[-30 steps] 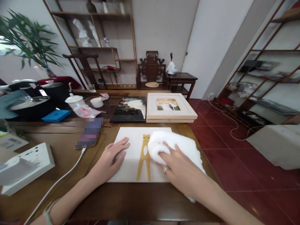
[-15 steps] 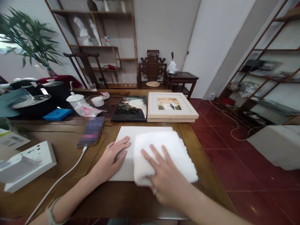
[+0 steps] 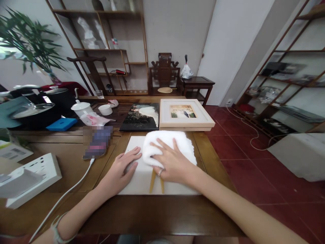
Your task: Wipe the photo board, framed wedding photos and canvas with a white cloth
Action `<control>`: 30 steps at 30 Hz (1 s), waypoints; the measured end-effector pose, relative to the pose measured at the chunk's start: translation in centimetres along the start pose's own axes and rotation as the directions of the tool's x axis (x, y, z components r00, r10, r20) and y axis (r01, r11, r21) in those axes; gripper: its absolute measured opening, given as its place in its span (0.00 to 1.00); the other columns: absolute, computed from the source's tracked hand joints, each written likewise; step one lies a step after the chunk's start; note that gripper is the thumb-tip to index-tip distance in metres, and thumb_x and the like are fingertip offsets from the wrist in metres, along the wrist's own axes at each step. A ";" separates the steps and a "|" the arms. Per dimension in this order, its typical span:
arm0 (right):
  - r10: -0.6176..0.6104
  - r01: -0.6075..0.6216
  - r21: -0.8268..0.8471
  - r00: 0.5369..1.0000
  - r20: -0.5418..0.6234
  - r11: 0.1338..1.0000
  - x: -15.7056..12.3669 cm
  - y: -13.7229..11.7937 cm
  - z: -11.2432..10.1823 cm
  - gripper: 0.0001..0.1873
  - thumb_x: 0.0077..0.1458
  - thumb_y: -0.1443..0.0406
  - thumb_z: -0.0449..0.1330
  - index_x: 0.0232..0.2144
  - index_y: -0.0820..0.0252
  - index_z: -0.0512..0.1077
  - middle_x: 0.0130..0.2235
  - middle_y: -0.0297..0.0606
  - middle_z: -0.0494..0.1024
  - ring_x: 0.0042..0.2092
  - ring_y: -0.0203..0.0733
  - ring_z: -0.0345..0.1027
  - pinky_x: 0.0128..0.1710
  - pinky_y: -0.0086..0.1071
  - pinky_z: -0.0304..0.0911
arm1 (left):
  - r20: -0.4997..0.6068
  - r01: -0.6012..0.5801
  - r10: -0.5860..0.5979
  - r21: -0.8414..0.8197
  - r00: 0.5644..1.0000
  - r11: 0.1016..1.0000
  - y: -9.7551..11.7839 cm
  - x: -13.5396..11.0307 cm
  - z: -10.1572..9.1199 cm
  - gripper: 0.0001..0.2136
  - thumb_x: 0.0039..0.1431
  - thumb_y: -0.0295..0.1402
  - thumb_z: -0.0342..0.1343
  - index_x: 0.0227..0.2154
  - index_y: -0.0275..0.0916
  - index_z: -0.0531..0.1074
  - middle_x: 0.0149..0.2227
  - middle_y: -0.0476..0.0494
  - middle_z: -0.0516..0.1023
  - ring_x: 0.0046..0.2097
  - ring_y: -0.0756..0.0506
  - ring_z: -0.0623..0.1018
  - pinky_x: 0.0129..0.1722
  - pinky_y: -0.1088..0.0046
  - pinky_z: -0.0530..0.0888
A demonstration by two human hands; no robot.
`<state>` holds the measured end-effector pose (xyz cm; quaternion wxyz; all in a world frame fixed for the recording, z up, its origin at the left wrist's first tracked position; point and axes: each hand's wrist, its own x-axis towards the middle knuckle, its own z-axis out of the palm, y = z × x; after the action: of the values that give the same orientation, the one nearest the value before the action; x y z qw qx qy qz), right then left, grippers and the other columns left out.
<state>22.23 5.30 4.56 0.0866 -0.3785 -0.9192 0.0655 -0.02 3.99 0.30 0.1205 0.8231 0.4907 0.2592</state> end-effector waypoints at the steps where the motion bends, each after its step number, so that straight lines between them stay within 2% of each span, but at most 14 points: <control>1: 0.013 -0.013 -0.019 1.000 -0.008 1.000 0.7 0.4 0.1 0.20 0.54 0.66 0.52 0.49 0.58 0.69 0.65 0.45 0.52 0.65 0.56 0.38 0.55 0.69 0.37 | -0.002 0.001 -0.001 0.000 1.000 1.000 0.0 0.0 0.0 0.14 0.61 0.29 0.43 0.47 0.39 0.69 0.57 0.35 0.68 0.61 0.40 0.65 0.54 0.49 0.61; 4: 0.036 -0.037 -0.070 0.999 -0.013 0.997 1.9 0.8 0.4 0.22 0.53 0.67 0.52 0.51 0.59 0.68 0.65 0.47 0.52 0.65 0.58 0.39 0.55 0.68 0.39 | -0.008 0.005 -0.005 -0.003 1.000 1.000 0.0 0.1 0.0 0.14 0.61 0.29 0.43 0.46 0.38 0.70 0.57 0.34 0.68 0.60 0.40 0.65 0.55 0.49 0.61; 6: 0.038 -0.038 -0.086 0.999 0.003 0.996 1.8 0.5 0.5 0.21 0.52 0.67 0.52 0.50 0.59 0.70 0.64 0.48 0.53 0.65 0.59 0.38 0.56 0.66 0.39 | -0.012 0.005 -0.005 -0.008 1.000 1.000 0.0 0.2 0.0 0.14 0.61 0.29 0.43 0.45 0.38 0.70 0.57 0.34 0.68 0.60 0.40 0.65 0.55 0.50 0.61; 10: 0.018 -0.015 -0.057 0.999 0.041 0.998 -0.5 -1.9 0.6 0.18 0.53 0.67 0.53 0.45 0.59 0.74 0.64 0.49 0.53 0.65 0.61 0.35 0.57 0.64 0.38 | -0.013 0.010 -0.010 -0.013 1.000 1.000 0.0 0.2 0.0 0.13 0.60 0.29 0.44 0.44 0.38 0.70 0.56 0.34 0.69 0.60 0.40 0.66 0.55 0.50 0.62; 15: -0.081 0.078 0.030 0.989 0.123 0.997 -4.4 -6.2 0.9 0.13 0.54 0.60 0.56 0.38 0.58 0.77 0.66 0.52 0.45 0.65 0.68 0.28 0.55 0.70 0.33 | 0.016 0.011 -0.011 -0.017 1.000 1.000 0.2 0.2 -0.3 0.14 0.60 0.28 0.43 0.43 0.39 0.71 0.56 0.35 0.69 0.60 0.39 0.66 0.54 0.49 0.62; 17: -0.118 0.107 0.065 0.975 0.188 0.992 -5.3 -7.1 0.8 0.13 0.53 0.58 0.58 0.35 0.58 0.77 0.66 0.52 0.44 0.64 0.71 0.28 0.53 0.72 0.33 | 0.013 0.003 -0.003 -0.014 1.000 1.000 0.2 0.2 -0.3 0.15 0.59 0.27 0.43 0.44 0.38 0.71 0.57 0.35 0.69 0.60 0.39 0.66 0.54 0.49 0.62; 19: -0.119 0.100 0.095 0.967 0.225 0.990 -5.6 -7.4 0.5 0.12 0.53 0.58 0.58 0.36 0.58 0.77 0.66 0.50 0.45 0.64 0.70 0.29 0.53 0.72 0.33 | 0.007 -0.001 0.001 -0.009 1.000 1.000 0.2 0.2 -0.3 0.15 0.59 0.27 0.42 0.45 0.38 0.70 0.57 0.34 0.69 0.60 0.39 0.66 0.54 0.49 0.62; 24: 0.010 -0.026 0.130 0.992 0.125 0.991 -3.6 -5.2 -0.4 0.17 0.53 0.65 0.53 0.46 0.54 0.72 0.65 0.41 0.53 0.66 0.56 0.33 0.58 0.64 0.32 | 0.018 0.010 -0.010 -0.021 1.000 1.000 0.1 0.1 -0.2 0.14 0.60 0.28 0.43 0.45 0.39 0.70 0.57 0.35 0.69 0.60 0.40 0.65 0.55 0.50 0.61; 30: 0.163 -0.165 0.055 0.986 0.034 0.985 2.3 -2.0 0.3 0.23 0.56 0.66 0.48 0.53 0.57 0.67 0.64 0.45 0.55 0.65 0.59 0.38 0.55 0.69 0.37 | 0.009 0.022 -0.022 -0.035 1.000 0.999 0.3 0.2 -0.4 0.16 0.60 0.27 0.43 0.48 0.41 0.68 0.57 0.38 0.69 0.60 0.40 0.65 0.56 0.52 0.61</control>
<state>19.17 5.50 4.88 0.0785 -0.4492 -0.8838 0.1045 0.10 3.97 0.84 0.1399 0.8165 0.4947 0.2628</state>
